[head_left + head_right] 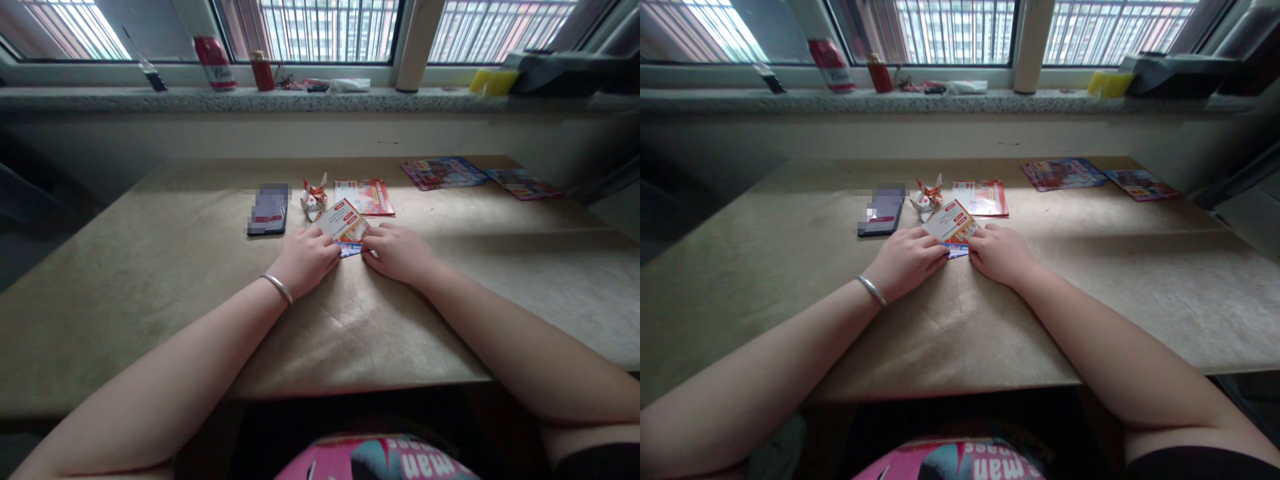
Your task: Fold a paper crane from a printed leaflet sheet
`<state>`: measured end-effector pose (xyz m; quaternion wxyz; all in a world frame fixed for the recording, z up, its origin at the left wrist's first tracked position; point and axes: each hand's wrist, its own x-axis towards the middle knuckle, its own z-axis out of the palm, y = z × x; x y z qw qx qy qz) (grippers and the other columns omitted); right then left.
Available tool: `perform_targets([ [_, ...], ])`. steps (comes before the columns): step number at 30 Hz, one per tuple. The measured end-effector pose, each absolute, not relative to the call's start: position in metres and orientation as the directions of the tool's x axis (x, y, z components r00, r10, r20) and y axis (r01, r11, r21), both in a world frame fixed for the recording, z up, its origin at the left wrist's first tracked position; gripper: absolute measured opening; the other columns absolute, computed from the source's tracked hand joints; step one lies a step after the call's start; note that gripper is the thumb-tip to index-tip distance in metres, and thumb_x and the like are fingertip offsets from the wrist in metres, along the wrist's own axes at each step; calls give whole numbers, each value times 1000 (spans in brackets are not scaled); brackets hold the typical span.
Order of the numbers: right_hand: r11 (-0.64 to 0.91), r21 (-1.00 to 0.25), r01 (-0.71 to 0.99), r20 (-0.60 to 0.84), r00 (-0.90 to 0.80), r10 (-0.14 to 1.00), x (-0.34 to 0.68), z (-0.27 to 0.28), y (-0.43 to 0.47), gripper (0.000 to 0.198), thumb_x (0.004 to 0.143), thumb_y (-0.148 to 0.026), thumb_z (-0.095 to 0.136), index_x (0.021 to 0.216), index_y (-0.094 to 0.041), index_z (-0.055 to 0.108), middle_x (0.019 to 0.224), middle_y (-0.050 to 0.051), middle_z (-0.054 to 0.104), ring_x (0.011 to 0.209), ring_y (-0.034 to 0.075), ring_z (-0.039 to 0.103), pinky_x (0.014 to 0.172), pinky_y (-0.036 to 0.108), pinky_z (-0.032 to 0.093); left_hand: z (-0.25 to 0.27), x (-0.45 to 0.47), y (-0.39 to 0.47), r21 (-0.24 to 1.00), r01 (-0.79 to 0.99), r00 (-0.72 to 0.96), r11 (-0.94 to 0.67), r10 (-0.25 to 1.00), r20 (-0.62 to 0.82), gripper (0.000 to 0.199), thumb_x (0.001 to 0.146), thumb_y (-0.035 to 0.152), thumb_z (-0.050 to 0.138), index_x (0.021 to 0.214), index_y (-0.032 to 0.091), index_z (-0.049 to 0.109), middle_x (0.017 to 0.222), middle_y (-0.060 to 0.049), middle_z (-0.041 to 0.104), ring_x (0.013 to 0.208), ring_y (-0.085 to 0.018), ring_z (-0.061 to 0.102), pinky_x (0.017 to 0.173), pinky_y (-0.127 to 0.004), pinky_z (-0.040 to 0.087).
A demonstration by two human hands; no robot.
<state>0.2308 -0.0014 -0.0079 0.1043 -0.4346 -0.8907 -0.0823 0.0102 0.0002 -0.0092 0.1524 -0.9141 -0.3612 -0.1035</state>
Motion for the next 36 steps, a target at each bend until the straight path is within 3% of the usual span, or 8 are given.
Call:
perform_targets([
  [8, 635, -14, 772, 350, -591, 726, 219, -15, -1, 15, 85, -25, 54, 83, -21, 68, 88, 5, 70, 84, 21, 56, 70, 33, 38, -16, 14, 4, -259, 664, 731, -702, 537, 421, 22, 91, 28, 54, 75, 16, 63, 73, -5, 66, 67, -18, 60, 61, -33, 35],
  [13, 621, -103, 777, 441, -524, 729, 216, -15, -3, 9, 81, -22, 56, 78, -21, 65, 84, 5, 68, 83, 21, 56, 73, 33, 39, -17, 14, 5, -221, 688, 688, -692, 524, 501, 21, 92, 26, 50, 77, 16, 62, 77, -4, 65, 64, -15, 58, 60, -30, 34],
  [21, 643, -226, 731, 452, -506, 735, 217, -18, -2, 4, 75, -19, 56, 73, -22, 59, 79, 3, 64, 82, 20, 55, 72, 30, 41, -13, 14, -1, -218, 652, 703, -726, 471, 533, 27, 97, 31, 46, 79, 18, 62, 78, -2, 66, 68, -15, 58, 66, -31, 36],
  [29, 650, -221, 727, 477, -501, 722, 230, -20, 3, 5, 73, -17, 58, 72, -21, 60, 78, 4, 65, 81, 21, 55, 74, 32, 43, -8, 8, -2, -178, 689, 671, -703, 525, 523, 24, 94, 30, 48, 78, 18, 62, 80, -3, 68, 72, -17, 61, 68, -32, 38],
  [36, 622, -320, 715, 482, -443, 756, 243, -14, 6, 5, 71, -16, 60, 69, -21, 58, 78, 3, 66, 80, 20, 58, 75, 32, 44, -3, -5, 1, -102, 748, 588, -656, 584, 559, 23, 94, 32, 49, 81, 19, 63, 82, -1, 69, 74, -17, 62, 69, -31, 39],
])
